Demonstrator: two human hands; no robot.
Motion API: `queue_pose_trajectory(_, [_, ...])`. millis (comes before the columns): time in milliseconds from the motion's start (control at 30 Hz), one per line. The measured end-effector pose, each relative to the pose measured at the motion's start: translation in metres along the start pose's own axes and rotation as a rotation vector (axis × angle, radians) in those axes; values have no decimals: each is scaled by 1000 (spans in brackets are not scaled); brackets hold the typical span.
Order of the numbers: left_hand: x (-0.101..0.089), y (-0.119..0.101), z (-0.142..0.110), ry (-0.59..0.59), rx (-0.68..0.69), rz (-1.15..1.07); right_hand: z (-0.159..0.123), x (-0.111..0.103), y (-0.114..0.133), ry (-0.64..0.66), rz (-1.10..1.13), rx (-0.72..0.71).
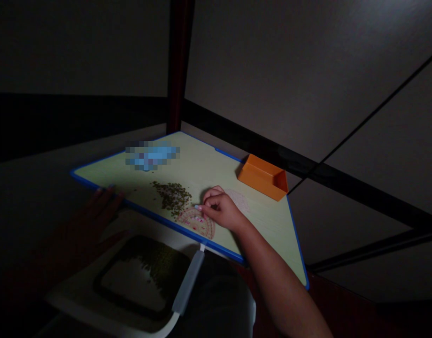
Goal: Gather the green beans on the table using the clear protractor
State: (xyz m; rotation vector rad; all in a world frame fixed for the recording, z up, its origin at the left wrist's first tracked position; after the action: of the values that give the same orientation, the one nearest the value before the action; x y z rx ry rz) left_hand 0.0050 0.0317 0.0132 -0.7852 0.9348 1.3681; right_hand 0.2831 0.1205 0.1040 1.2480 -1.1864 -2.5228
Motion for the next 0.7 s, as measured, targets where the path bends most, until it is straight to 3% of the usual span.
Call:
queue_pose_trajectory(400, [4, 2, 0, 23, 1, -10, 1, 1, 2, 27, 23, -1])
queue_pose_trajectory(700, [-2, -1, 0, -12, 22, 4, -1, -5, 2, -63, -5, -6])
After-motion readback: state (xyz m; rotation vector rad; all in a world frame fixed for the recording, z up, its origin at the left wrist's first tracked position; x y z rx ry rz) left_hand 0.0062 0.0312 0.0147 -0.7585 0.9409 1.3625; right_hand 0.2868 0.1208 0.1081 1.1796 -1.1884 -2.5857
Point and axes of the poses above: each hand's wrist, its own z-axis towards the middle knuckle, its own x-axis out of the palm, y = z × x, the point moved 4 cm from there along z, towards the middle knuckle, and after that the axes turned 9 degrees about z, right-handed, at the moved point
